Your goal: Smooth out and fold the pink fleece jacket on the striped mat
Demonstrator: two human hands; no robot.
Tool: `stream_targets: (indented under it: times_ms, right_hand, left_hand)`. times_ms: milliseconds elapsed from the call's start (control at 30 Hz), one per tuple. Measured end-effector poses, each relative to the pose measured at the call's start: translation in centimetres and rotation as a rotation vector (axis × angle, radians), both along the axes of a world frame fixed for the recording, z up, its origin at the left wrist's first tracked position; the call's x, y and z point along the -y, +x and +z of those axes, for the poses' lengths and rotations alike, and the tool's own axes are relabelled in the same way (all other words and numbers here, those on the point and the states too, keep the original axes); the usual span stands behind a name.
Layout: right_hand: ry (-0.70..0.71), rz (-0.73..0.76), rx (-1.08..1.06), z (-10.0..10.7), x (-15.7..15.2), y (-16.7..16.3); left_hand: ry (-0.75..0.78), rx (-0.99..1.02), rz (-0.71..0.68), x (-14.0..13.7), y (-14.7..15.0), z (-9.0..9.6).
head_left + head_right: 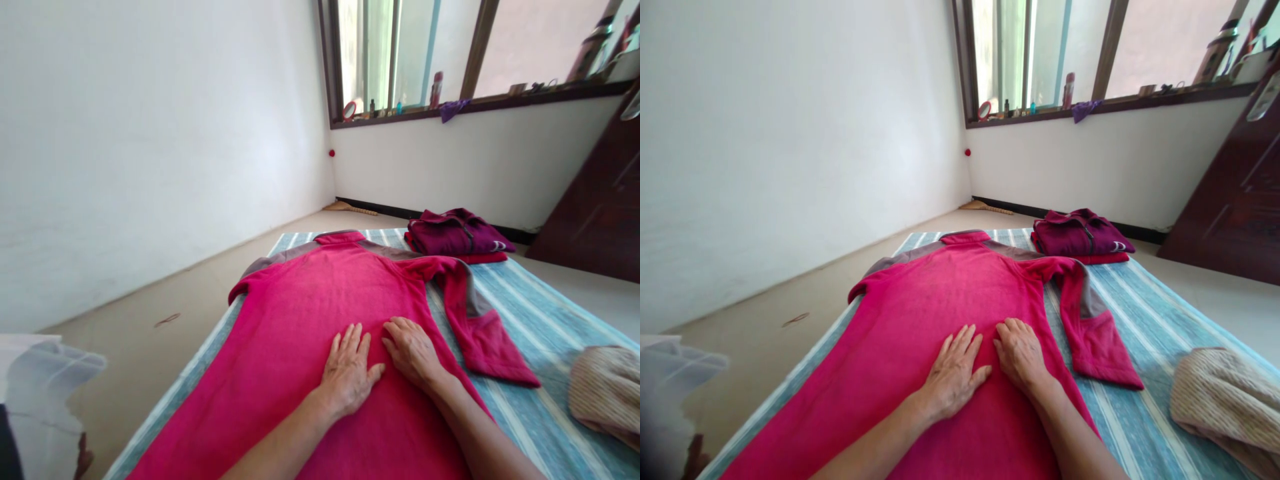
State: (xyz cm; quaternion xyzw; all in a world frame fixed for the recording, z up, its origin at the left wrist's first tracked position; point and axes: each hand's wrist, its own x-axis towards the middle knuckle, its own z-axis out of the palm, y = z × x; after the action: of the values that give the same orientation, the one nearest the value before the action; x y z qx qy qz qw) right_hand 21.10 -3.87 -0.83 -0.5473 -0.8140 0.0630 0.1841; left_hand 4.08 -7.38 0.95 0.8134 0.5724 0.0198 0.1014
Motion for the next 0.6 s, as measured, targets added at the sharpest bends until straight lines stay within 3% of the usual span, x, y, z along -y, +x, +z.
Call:
stream_targets:
  times_ms: [300,600]
  right_hand:
    - [-0.051,-0.116,-0.011,2.6,-0.2,1.7]
    - [-0.216,-0.402,0.04,3.1,1.2,7.7]
  left_hand:
    - [0.081,-0.017,-0.027,-0.1,-0.3,-1.6]
    - [0.063,-0.067,-0.009,-0.1,0.2,-0.5]
